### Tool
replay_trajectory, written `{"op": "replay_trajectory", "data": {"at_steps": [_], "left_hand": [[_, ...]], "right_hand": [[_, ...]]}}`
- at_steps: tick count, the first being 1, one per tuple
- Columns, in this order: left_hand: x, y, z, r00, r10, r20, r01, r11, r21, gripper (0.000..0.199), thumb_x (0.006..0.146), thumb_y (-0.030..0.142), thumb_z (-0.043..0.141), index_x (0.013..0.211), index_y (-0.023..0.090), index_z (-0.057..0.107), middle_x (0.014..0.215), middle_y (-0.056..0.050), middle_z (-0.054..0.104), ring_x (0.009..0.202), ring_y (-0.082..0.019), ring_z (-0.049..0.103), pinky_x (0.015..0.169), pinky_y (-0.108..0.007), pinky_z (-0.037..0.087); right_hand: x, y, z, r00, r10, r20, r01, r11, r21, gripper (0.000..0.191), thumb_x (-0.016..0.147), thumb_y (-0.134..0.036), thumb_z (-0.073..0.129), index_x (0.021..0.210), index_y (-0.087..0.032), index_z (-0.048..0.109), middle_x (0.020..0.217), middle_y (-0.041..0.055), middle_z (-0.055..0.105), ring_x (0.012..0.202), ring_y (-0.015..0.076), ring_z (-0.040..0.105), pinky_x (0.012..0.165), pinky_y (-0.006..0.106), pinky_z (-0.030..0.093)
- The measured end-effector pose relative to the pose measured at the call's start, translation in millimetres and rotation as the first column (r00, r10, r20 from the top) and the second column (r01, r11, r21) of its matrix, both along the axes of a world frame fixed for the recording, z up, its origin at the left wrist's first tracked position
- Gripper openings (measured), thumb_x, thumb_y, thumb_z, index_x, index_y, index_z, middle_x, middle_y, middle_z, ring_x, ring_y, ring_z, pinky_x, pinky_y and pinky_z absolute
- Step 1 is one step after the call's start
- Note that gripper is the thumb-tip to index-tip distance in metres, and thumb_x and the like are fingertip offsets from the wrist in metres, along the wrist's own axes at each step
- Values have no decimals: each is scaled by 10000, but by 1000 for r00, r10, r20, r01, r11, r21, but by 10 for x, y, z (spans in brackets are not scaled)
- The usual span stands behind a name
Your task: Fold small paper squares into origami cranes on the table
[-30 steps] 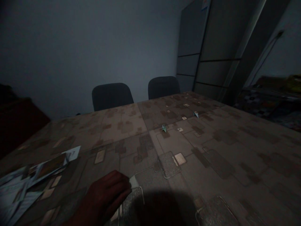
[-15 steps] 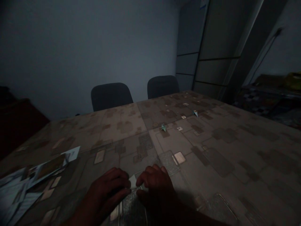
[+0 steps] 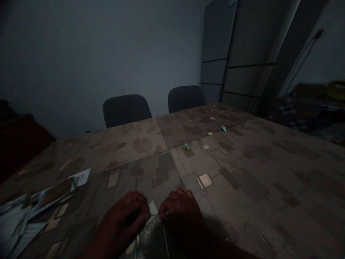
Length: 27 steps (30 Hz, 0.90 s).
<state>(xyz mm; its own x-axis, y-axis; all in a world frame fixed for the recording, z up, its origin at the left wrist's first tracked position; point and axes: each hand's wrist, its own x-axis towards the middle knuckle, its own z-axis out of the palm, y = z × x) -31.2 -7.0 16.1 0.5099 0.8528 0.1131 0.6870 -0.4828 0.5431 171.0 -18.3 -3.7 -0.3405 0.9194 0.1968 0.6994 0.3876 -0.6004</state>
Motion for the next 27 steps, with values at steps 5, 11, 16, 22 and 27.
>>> {"op": "replay_trajectory", "data": {"at_steps": [5,11,16,22,27], "left_hand": [[-7,0,-5,1000,-14,7,14,1000,2,163,900,210,505,741,205,537,787,-15,584,772,-189,571,682,-301,414],[-3,7,-24,1000,-18,12,18,1000,-13,142,888,195,512,747,208,531,796,-15,585,770,-185,570,678,-301,419],[-7,1,-35,1000,-21,6,21,999,-32,151,886,180,508,741,210,534,788,-8,581,763,-176,573,679,-292,422],[10,-1,-21,1000,-13,-5,13,1000,-23,151,877,180,509,729,200,536,786,-23,584,762,-184,576,680,-299,428],[31,11,13,1000,-15,-4,15,1000,-27,158,866,176,513,711,201,526,772,-25,582,754,-188,576,664,-296,429]], "right_hand": [[77,-31,-29,951,99,294,-150,976,158,178,825,-172,643,652,-202,612,648,-8,617,622,154,520,580,269,297],[55,-205,-112,923,118,366,-293,832,470,21,862,-186,574,876,-187,591,659,16,643,609,177,536,562,296,339],[14,-230,-111,941,81,329,-259,799,542,105,914,-225,493,960,-167,567,662,25,667,580,176,536,559,314,364],[-4,-224,-113,942,79,326,-256,795,549,152,940,-201,438,1038,-149,543,689,17,684,603,175,557,578,329,379],[-12,-208,-143,945,87,316,-264,772,579,172,945,-227,439,1059,-131,526,694,24,673,586,177,536,567,338,351]]}}
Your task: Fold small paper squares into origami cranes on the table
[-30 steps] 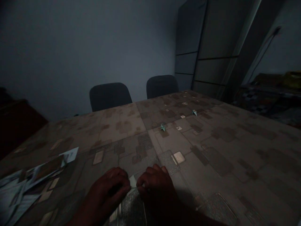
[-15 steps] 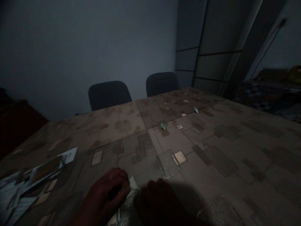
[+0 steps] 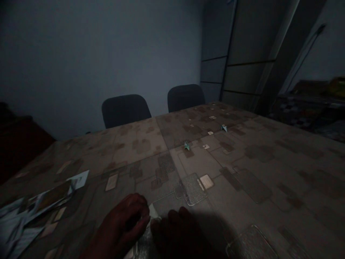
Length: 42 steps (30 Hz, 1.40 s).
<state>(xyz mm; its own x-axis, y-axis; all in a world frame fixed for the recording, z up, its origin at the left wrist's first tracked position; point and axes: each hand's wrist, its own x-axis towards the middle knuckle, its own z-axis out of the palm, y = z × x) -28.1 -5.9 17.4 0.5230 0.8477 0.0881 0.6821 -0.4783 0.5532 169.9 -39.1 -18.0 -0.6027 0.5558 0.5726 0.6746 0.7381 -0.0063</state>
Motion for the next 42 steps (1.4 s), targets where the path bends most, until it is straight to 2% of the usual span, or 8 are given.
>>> {"op": "replay_trajectory", "data": {"at_steps": [5,9,12,17,28,32,42], "left_hand": [[0,7,-27,1000,4,10,-4,1000,2,130,850,143,521,734,203,526,793,-20,583,763,-180,577,673,-288,427],[-9,7,-51,1000,-15,10,15,999,34,126,866,168,503,747,206,526,796,-23,583,754,-184,572,676,-296,431],[6,8,-31,1000,-6,-10,6,999,44,133,850,146,505,732,205,522,782,-26,584,750,-191,576,672,-300,434],[33,5,-8,1000,10,-15,-10,1000,27,133,826,120,519,723,202,522,781,-29,586,768,-198,582,679,-302,435],[49,2,-2,997,59,58,-56,997,-50,154,778,71,534,694,200,525,809,-21,566,731,-167,579,639,-265,432],[50,20,-15,992,51,114,-47,998,-44,177,754,37,539,683,197,514,798,-18,566,744,-164,583,656,-263,437],[27,39,-76,986,67,155,-61,997,-43,197,722,21,551,657,203,515,781,-23,581,741,-173,596,655,-270,448]], "right_hand": [[-9,5,-43,1000,-1,5,1,1000,0,175,930,-198,473,1082,-126,523,711,20,677,611,178,543,591,338,347],[-22,0,-30,1000,-7,-9,7,1000,22,178,957,-184,401,1064,-118,527,672,18,674,568,176,528,566,339,339],[-26,-13,-6,1000,-31,-3,31,999,19,191,966,-179,369,1067,-126,523,693,20,686,600,183,549,600,347,371],[-22,-22,17,998,-43,50,44,999,-16,174,923,-187,472,1078,-130,524,699,20,686,596,179,564,591,332,376],[-28,-21,-21,996,-67,63,69,997,-35,179,924,-211,460,1079,-150,523,728,30,692,602,179,574,616,336,392],[-41,-4,-18,998,-60,19,59,998,25,157,936,-197,424,1051,-147,518,687,8,672,562,177,566,579,342,380],[-51,-39,-73,991,-105,82,107,994,-10,190,911,-235,475,1077,-148,505,723,22,687,590,185,608,637,360,422]]}}
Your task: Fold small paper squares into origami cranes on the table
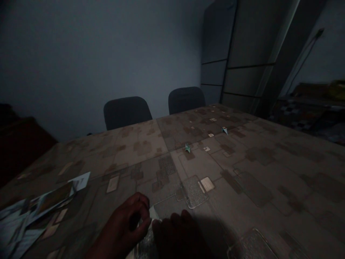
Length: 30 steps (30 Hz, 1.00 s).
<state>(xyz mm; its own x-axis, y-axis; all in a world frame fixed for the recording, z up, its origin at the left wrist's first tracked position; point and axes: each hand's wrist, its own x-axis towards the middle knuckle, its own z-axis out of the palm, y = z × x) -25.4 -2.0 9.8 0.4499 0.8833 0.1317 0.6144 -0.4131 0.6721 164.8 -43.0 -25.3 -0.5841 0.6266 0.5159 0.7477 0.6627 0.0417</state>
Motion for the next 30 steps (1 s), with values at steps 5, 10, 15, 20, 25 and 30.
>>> {"op": "replay_trajectory", "data": {"at_steps": [5,10,15,20,25,30], "left_hand": [[-3,12,-30,999,-3,45,3,1000,2,210,701,8,555,638,203,509,773,-24,583,733,-171,603,644,-261,459],[3,-7,-44,994,12,108,-12,1000,-1,207,725,14,566,631,193,523,768,-28,576,731,-175,601,632,-259,454],[-55,-47,-70,988,4,153,5,998,-58,167,797,103,614,659,189,576,811,-30,575,788,-181,595,684,-267,449],[-62,-79,-2,990,11,138,2,996,-91,157,844,166,582,690,196,578,826,-35,573,799,-185,584,725,-282,450],[-97,-87,-2,993,-12,120,21,997,-75,170,860,218,556,696,207,600,860,-50,585,822,-197,586,705,-276,456],[-124,-105,-21,991,-20,130,26,999,-41,170,853,223,552,688,221,592,866,-43,592,836,-202,580,714,-280,452]], "right_hand": [[22,-13,-42,1000,-19,-10,18,1000,-4,197,921,-224,465,1105,-166,506,736,28,697,627,190,626,660,355,440],[43,-23,-50,999,-9,-42,10,1000,24,200,932,-188,420,1110,-160,507,771,33,706,630,186,629,643,351,452],[36,-27,-88,1000,-21,-19,22,1000,22,195,916,-173,437,1097,-165,510,774,24,702,630,192,631,661,374,462],[33,-33,-84,1000,-24,-15,24,999,31,192,905,-197,478,1093,-174,509,785,20,698,640,185,635,669,360,459],[40,-6,-47,1000,-2,-1,2,1000,3,194,903,-219,503,1091,-172,502,754,3,686,613,181,618,632,353,429],[20,64,-32,996,-44,-77,36,994,-108,101,863,-229,528,961,-220,507,618,-45,652,501,161,588,550,311,382]]}}
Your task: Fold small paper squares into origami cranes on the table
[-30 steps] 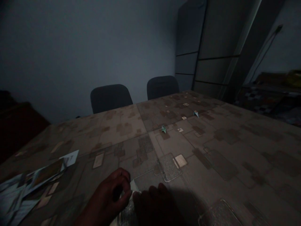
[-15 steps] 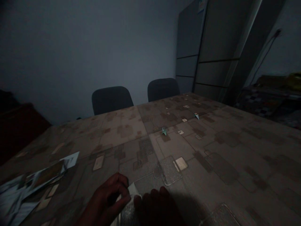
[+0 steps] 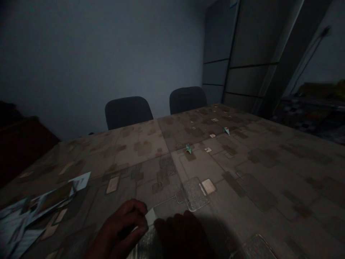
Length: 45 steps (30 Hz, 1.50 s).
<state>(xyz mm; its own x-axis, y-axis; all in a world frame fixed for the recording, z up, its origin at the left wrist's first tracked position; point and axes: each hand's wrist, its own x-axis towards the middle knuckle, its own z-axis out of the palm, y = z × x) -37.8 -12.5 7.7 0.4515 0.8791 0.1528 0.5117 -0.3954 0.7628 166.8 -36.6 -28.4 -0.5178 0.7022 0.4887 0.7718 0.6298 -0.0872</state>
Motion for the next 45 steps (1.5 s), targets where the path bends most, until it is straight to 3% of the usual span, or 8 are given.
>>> {"op": "replay_trajectory", "data": {"at_steps": [8,20,27,31,34,36,41,45], "left_hand": [[67,-3,11,998,62,-25,-62,998,-12,143,821,166,581,685,205,600,884,-49,571,829,-200,576,697,-271,454],[127,-10,33,992,121,-30,-122,993,-3,148,805,166,561,661,196,583,886,-58,578,804,-206,561,621,-249,424],[94,-2,40,985,130,-111,-128,992,22,182,851,198,543,671,192,568,929,-77,572,864,-224,579,729,-304,468],[-75,10,-28,997,8,-76,-5,999,48,157,899,175,482,856,208,629,947,-74,590,877,-201,603,751,-287,487],[-249,19,-110,992,-105,-72,120,956,266,304,884,92,454,1064,265,628,1053,-88,602,907,-196,607,749,-286,493],[-324,20,-145,980,-147,-137,184,929,320,390,863,68,494,1160,298,598,1119,-95,605,983,-216,587,788,-308,490],[-255,27,-74,989,-47,-138,71,981,179,266,890,121,502,1062,263,647,1095,-93,615,985,-214,603,823,-316,490],[-92,58,55,993,55,-102,-54,998,14,150,868,163,541,946,199,663,977,-88,623,932,-231,609,819,-341,475]], "right_hand": [[27,-30,56,999,44,-31,-40,992,122,129,955,-223,414,1033,-197,513,624,-16,667,505,157,572,579,305,375],[-22,-24,20,999,40,32,-45,988,147,142,921,-159,453,1044,-161,524,627,-7,655,501,165,556,569,331,355],[-17,-25,-8,999,23,37,-28,989,143,149,912,-176,464,1051,-169,519,639,1,662,524,175,574,583,336,368],[10,-19,-56,994,73,80,-81,992,100,215,888,-175,506,1103,-169,507,678,-3,677,542,171,589,597,329,378],[12,-5,-46,996,38,76,-44,996,74,310,817,-178,572,1120,-189,510,694,-10,689,555,177,611,618,333,380],[-13,21,-3,998,-15,61,14,1000,17,389,748,-164,620,1124,-196,522,656,-22,691,526,173,612,594,323,364],[-144,141,92,999,-26,-37,21,990,-136,143,712,-148,672,795,-236,596,593,-58,681,516,147,600,562,284,308],[-187,216,70,993,-21,-113,30,996,81,267,765,-97,611,558,-206,483,487,-44,580,462,138,497,551,299,245]]}}
